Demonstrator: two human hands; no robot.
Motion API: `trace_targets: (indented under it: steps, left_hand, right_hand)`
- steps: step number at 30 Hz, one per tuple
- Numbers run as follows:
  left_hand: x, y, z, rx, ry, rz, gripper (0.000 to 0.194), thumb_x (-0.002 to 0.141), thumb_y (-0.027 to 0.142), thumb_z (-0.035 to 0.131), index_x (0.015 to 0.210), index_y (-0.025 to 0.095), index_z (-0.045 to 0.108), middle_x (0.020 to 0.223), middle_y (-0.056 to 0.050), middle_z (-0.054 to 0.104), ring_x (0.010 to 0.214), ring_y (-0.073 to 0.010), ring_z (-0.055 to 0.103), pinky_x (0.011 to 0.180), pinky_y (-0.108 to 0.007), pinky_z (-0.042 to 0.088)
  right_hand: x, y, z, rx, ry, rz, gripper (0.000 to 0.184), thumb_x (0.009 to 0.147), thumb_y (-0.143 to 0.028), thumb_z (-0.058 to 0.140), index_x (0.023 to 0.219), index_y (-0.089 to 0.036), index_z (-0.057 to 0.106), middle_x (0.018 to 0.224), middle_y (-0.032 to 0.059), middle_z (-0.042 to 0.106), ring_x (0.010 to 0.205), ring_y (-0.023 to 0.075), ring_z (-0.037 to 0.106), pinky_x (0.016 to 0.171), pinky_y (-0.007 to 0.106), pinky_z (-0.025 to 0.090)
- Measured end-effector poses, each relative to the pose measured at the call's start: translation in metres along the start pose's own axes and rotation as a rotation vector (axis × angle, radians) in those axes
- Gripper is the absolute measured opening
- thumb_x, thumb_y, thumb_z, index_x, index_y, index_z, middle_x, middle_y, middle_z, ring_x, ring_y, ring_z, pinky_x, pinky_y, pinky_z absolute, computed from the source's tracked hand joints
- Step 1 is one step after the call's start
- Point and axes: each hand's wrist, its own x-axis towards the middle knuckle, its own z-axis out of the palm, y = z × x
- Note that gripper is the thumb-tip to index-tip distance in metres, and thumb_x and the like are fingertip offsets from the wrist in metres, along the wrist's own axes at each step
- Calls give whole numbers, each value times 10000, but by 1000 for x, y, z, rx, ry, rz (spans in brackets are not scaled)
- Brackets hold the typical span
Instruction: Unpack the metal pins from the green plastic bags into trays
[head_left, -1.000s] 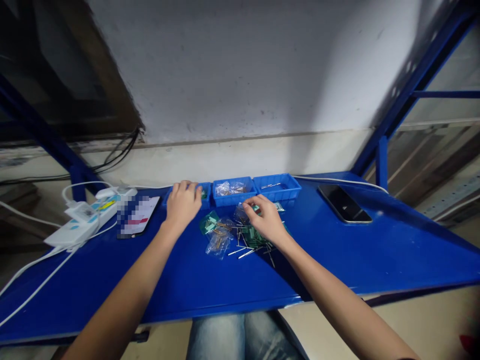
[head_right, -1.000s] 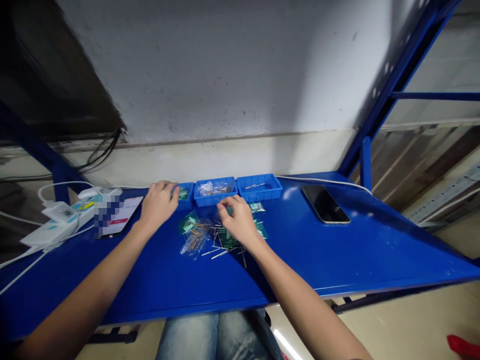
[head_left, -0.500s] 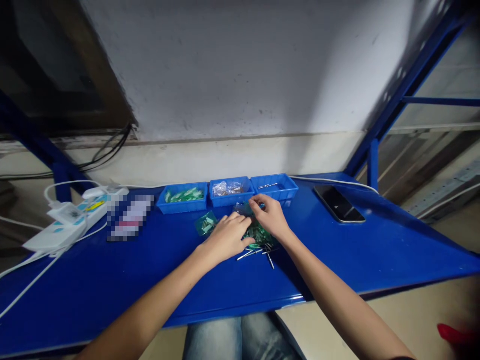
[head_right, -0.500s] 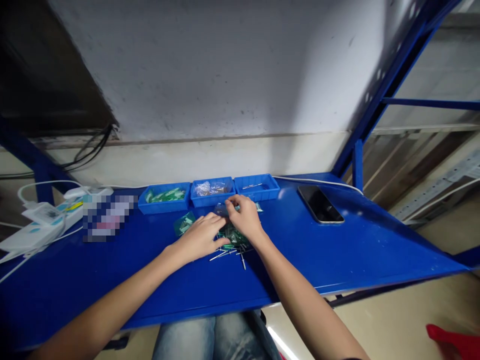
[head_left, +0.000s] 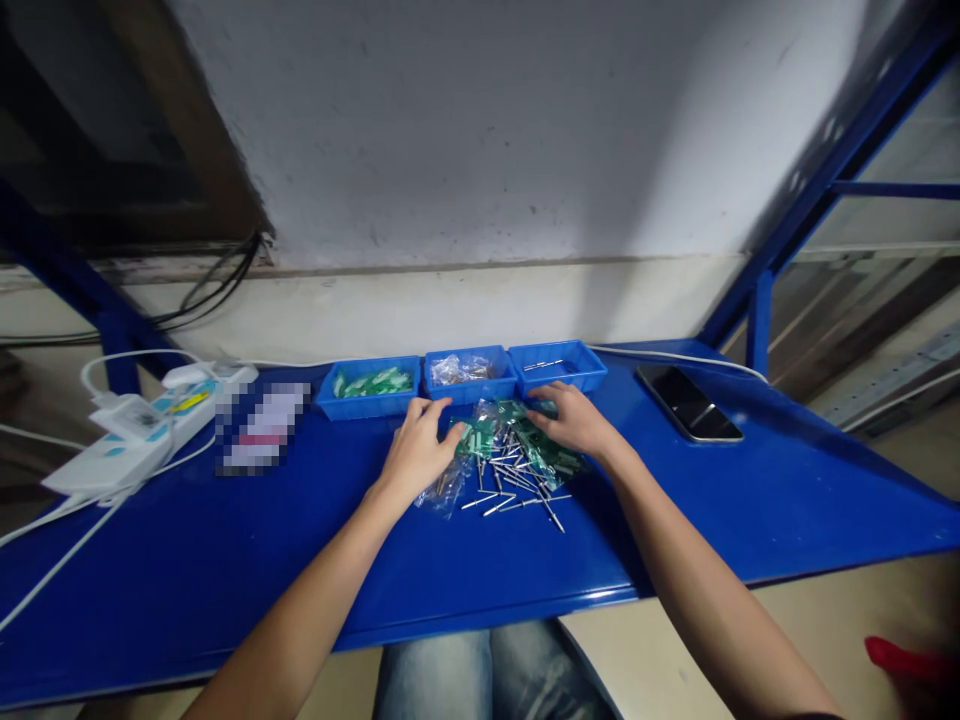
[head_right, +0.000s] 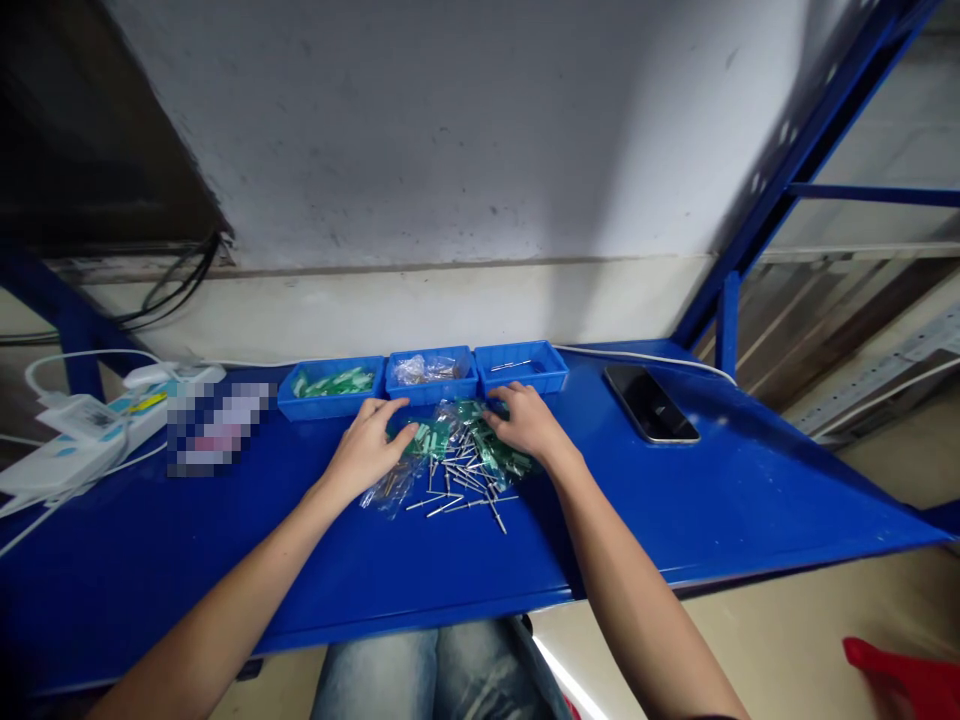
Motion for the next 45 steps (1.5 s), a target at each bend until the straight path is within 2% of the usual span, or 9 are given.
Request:
trace_targets:
  steps: [3,5,11,14,18,24,28,34,45]
  left_hand:
    - [-5,5,5,56,2,28,367,842,415,485,1137,218,576,1146,-90,485,701,-173,593,736,-376,466]
    - [-7,7,8,21,28,57,311,842,388,496,1085,223,598,1133,-79,496,678,-158,587,716,-358,471]
    - [-10,15,11,-216,83,199,214,874,327,472,968,214,628,868,-25,629,660,-137,577,672,-278,465]
    - [-9,17,10,-306,144,169,268,871,343,482,1064,199,601,953,-51,639,710,-141,592,659,-266,467]
    - [-4,13,5,-422,193,158,378,828,313,544,1193,215,537,1163,-83,581,875,-165,594,609,-239,465]
    - [2,6,0,-517,62,122,135,786,276,586,839,178,661,769,-29,678,702,-151,613,650,-260,467]
    - [5,5,0,-592,58,44,169,762,311,608,817,161,664,748,-36,671,676,-154,597,642,-267,449]
    - [5,4,-5,-819,-106,-13,277,771,371,595,929,154,663,715,-17,623,607,-120,519,585,-242,396]
    - [-2,6,-3,-654,-139,136,196,817,360,551,829,165,561,718,7,544,676,-127,511,648,-250,397]
  right_hand:
    - [-1,-1,10,-88,-72,-65,410,780,-353,621,1159,-196,610,1003,110,611,914,252,535,820,383,411]
    - [-1,-6,16,-110,-55,-74,321,806,-329,599,1105,-223,645,952,91,609,881,240,527,797,368,415]
    - [-1,-27,21,156,247,-122,244,893,-292,471,925,-176,684,801,72,557,794,200,530,750,321,431]
    - [-5,-42,22,367,311,-110,264,911,-296,431,893,-168,662,771,51,539,719,168,527,667,283,427]
    - [-8,-57,24,534,230,-150,262,907,-315,437,818,-170,637,745,33,558,699,151,527,640,263,405]
    - [-9,-65,23,576,203,-112,266,887,-315,447,767,-164,630,727,36,593,675,153,533,639,268,396]
    - [-8,-67,22,564,233,-66,270,875,-321,456,737,-164,628,720,37,606,670,155,532,639,270,385]
    - [-6,-64,27,777,154,32,311,847,-429,475,703,-167,558,627,-11,491,566,118,432,534,242,329]
    - [-9,-63,25,813,60,48,341,822,-474,499,718,-157,572,564,-42,399,511,93,345,500,234,280]
